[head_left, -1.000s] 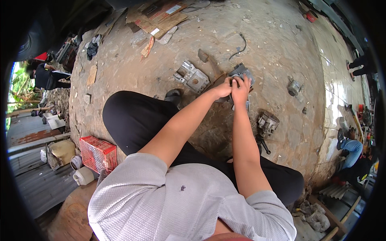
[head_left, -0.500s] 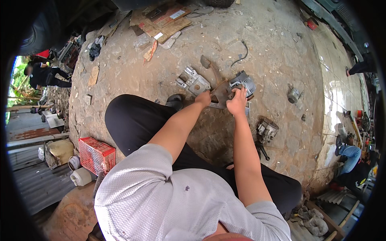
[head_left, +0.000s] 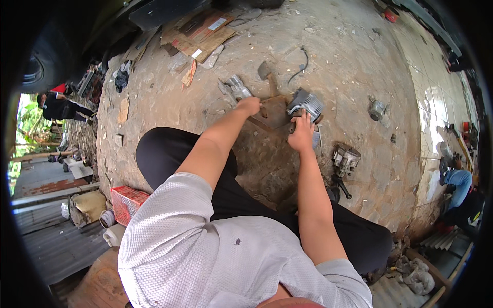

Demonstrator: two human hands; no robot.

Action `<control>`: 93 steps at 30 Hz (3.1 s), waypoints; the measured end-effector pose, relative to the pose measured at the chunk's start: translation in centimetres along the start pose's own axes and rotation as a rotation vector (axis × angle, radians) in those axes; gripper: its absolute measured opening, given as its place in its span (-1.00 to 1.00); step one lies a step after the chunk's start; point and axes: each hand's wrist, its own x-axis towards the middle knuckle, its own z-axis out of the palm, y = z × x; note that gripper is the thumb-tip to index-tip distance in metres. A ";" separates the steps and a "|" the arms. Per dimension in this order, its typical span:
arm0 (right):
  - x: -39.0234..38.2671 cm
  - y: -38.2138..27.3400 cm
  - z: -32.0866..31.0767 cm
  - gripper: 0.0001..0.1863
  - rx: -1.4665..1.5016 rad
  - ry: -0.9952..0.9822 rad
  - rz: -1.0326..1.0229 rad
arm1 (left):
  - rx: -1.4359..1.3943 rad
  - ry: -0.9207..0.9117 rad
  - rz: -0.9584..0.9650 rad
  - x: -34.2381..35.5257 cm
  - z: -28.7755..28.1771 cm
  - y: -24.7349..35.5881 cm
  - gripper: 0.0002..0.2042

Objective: The person sits on the floor and uses a metal tool to scrape and clean the surface of a mechanical part, likely an alternator. They repeatedly rotate the part and apply the tool to different areas, focusing on removing debris or corrosion.

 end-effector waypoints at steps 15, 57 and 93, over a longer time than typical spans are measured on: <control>-4.3 2.4 1.5 -0.43 -0.174 -0.091 -0.143 | 0.067 0.003 -0.277 -1.5 0.6 -7.4 -0.65; -0.3 14.3 2.0 -0.52 0.052 0.126 0.911 | -0.324 -0.348 0.084 -6.6 7.7 12.7 -0.13; -0.7 6.0 4.1 -0.51 0.378 -0.065 1.034 | 0.207 -0.328 0.358 -9.3 -17.5 14.4 -0.23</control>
